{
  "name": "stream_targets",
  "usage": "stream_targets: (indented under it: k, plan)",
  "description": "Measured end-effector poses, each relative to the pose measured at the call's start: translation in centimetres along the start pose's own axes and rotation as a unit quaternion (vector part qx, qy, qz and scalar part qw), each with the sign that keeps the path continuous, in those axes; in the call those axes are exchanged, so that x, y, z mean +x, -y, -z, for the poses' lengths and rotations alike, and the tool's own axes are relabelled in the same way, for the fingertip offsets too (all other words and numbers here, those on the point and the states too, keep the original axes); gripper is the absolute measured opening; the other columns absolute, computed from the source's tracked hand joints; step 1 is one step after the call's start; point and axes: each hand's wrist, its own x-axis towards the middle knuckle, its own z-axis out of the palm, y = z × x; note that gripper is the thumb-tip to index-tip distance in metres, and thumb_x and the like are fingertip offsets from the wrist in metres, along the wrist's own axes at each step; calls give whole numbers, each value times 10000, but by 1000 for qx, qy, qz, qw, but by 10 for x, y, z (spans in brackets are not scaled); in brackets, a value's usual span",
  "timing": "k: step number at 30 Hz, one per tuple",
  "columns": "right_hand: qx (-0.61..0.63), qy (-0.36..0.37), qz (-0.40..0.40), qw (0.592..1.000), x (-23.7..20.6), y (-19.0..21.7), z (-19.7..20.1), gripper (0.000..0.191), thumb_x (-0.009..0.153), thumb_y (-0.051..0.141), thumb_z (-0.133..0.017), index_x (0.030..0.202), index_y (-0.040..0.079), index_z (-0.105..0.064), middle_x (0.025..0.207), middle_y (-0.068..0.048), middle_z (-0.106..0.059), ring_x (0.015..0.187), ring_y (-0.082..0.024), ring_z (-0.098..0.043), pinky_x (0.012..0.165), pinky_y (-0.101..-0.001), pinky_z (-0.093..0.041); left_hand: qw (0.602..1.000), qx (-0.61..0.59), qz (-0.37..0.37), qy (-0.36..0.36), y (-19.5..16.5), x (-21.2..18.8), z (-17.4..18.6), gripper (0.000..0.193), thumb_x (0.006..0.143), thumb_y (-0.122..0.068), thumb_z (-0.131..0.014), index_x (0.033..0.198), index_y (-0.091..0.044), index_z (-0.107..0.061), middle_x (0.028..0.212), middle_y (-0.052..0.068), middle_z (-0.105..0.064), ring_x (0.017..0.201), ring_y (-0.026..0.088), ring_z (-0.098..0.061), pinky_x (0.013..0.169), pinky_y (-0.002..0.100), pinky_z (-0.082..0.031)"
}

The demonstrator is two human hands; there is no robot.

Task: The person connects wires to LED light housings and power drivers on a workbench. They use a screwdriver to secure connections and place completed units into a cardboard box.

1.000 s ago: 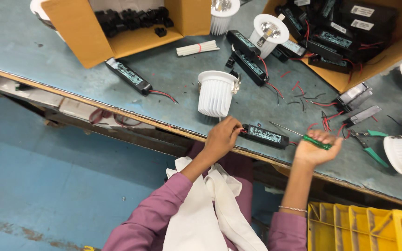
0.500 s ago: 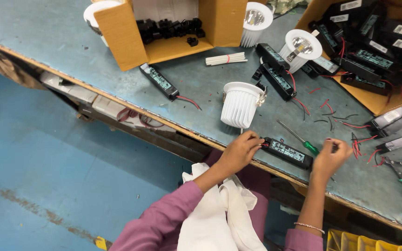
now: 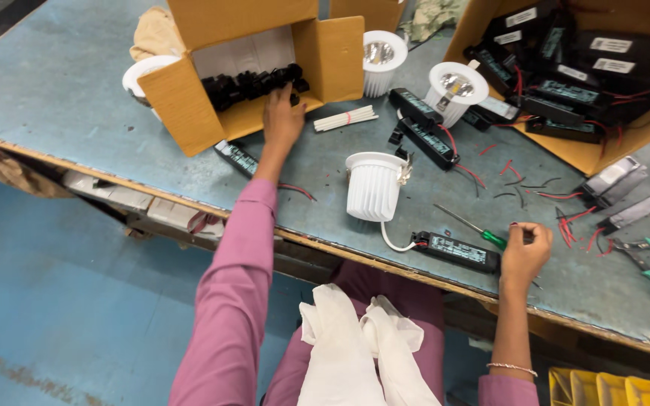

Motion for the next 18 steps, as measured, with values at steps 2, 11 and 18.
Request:
stream_targets:
  k: [2,11,18]
  plan:
    - [-14,-3,15,1000,1,2,1,82,956,58,-714,946,2,-656,1012,-99,-578,898,-223,-582,829,-355,-471,998,-4,31,53,7,4,-3,420,825,-134,-778,1223,-49,-672,1134,218,-651,1019,425,-626,879,486,-492]
    - [-103,-33,99,989,-30,76,13,137,951,47,-709,1071,18,-649,1075,-128,-576,1002,-260,-591,866,-378,-480,898,-407,149,-71,-36,-67,48,169,1026,-85,-689,1151,24,-660,1066,65,-713,964,105,-663,896,271,-548]
    - [265,333,-49,903,-106,187,13,476,1038,188,-586,1475,9,-521,1496,-116,-546,1269,-158,-584,1057,-300,-498,695,-643,292,137,-170,-248,64,142,957,28,-679,1092,67,-660,1344,195,-662,1122,180,-666,970,296,-559]
